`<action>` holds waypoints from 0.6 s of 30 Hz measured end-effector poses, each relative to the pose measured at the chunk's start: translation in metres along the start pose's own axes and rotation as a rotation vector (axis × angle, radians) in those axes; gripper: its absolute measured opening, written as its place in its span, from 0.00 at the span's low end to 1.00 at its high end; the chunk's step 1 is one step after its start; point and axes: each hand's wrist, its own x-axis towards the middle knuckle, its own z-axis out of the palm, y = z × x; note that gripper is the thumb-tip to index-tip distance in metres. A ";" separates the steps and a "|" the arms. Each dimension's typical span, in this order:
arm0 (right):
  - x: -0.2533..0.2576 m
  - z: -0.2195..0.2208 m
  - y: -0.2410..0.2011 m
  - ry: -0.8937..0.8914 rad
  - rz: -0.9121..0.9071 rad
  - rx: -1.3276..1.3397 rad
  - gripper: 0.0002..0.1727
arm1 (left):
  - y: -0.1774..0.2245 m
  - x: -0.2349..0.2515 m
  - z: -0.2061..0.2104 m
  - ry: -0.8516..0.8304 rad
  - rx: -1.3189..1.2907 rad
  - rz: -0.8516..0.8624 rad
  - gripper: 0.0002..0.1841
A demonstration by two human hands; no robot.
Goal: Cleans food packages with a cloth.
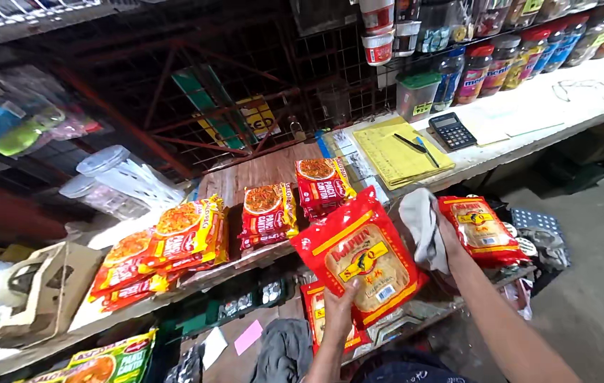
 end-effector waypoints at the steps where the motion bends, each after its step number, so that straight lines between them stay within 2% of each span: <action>1: -0.015 -0.002 -0.005 -0.171 0.006 -0.154 0.25 | 0.004 0.004 0.003 0.022 -0.025 0.034 0.32; 2: -0.024 0.000 -0.006 -0.312 0.015 -0.295 0.25 | 0.008 0.007 0.005 0.032 -0.037 0.063 0.32; 3: -0.028 0.003 -0.001 -0.396 0.014 -0.384 0.31 | 0.012 0.009 0.008 0.034 -0.048 0.091 0.32; 4: -0.029 0.005 0.009 -0.416 -0.021 -0.424 0.34 | 0.018 0.011 0.010 0.027 -0.057 0.120 0.30; 6: -0.025 -0.001 0.029 -0.345 -0.077 -0.334 0.25 | 0.026 0.013 0.013 0.006 -0.082 0.143 0.26; 8: -0.023 -0.011 0.045 -0.214 -0.069 -0.144 0.11 | 0.030 0.016 0.015 0.039 -0.119 0.141 0.23; 9: -0.023 -0.014 0.051 -0.135 -0.052 -0.041 0.08 | 0.030 0.019 0.016 0.067 -0.136 0.142 0.23; 11: -0.028 -0.015 0.055 -0.009 0.010 0.139 0.11 | 0.030 0.024 0.021 0.109 -0.179 0.141 0.21; 13: -0.040 -0.007 0.057 -0.044 0.062 0.277 0.21 | 0.031 0.025 0.033 0.144 -0.216 0.150 0.21; 15: -0.052 0.020 0.052 -0.069 0.067 0.345 0.21 | 0.027 0.021 0.047 0.147 -0.228 0.163 0.26; 17: -0.058 0.053 0.040 0.055 0.002 0.363 0.17 | 0.021 0.016 0.061 0.142 -0.224 0.175 0.30; 18: -0.054 0.062 0.037 0.150 -0.026 0.363 0.19 | 0.018 0.013 0.066 0.142 -0.232 0.173 0.32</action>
